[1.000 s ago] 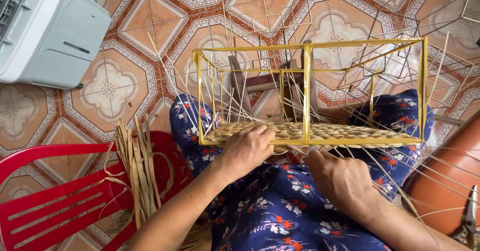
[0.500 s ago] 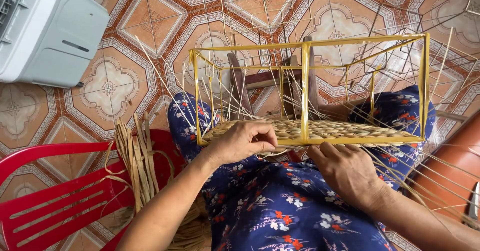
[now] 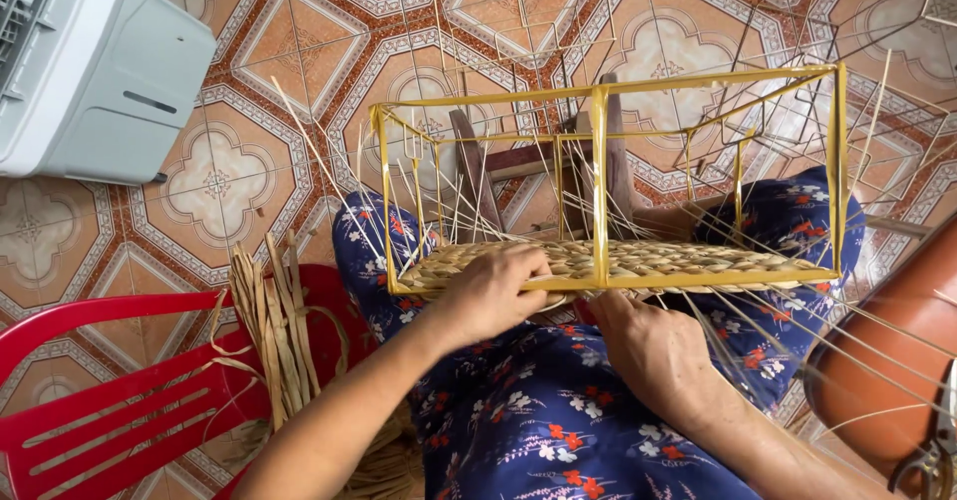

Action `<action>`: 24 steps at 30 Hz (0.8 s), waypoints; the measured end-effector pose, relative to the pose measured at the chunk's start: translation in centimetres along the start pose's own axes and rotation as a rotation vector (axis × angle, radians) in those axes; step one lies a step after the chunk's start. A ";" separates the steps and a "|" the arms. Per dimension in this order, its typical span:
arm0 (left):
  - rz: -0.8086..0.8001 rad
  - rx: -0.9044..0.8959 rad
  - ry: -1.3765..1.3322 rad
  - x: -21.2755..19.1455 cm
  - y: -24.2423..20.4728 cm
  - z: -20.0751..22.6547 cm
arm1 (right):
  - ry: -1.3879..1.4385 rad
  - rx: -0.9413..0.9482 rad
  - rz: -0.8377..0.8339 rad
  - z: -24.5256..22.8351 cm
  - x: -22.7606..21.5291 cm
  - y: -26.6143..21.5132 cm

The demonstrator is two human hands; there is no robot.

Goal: Weave bamboo strips onto a rectangular frame to create a structured object.

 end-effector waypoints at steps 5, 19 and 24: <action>-0.286 -0.147 -0.489 1.2 2.2 -4.7 | -0.008 0.088 0.056 -0.1 0.4 0.1; 0.105 -0.506 -0.041 0.5 7.2 -7.3 | 0.151 0.007 -0.062 0.0 -4.6 -2.2; 0.249 -0.445 -0.638 -1.3 8.2 -7.1 | 0.315 -0.106 -0.243 2.6 -5.9 -5.9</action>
Point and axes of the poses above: each hand's wrist, its own y-axis towards the middle knuckle, its own x-axis out of the palm, z = x × y, the point moved 3 cm from there along y, towards the middle knuckle, and after that the axes turned 9 degrees about z, right-handed, at the moved point
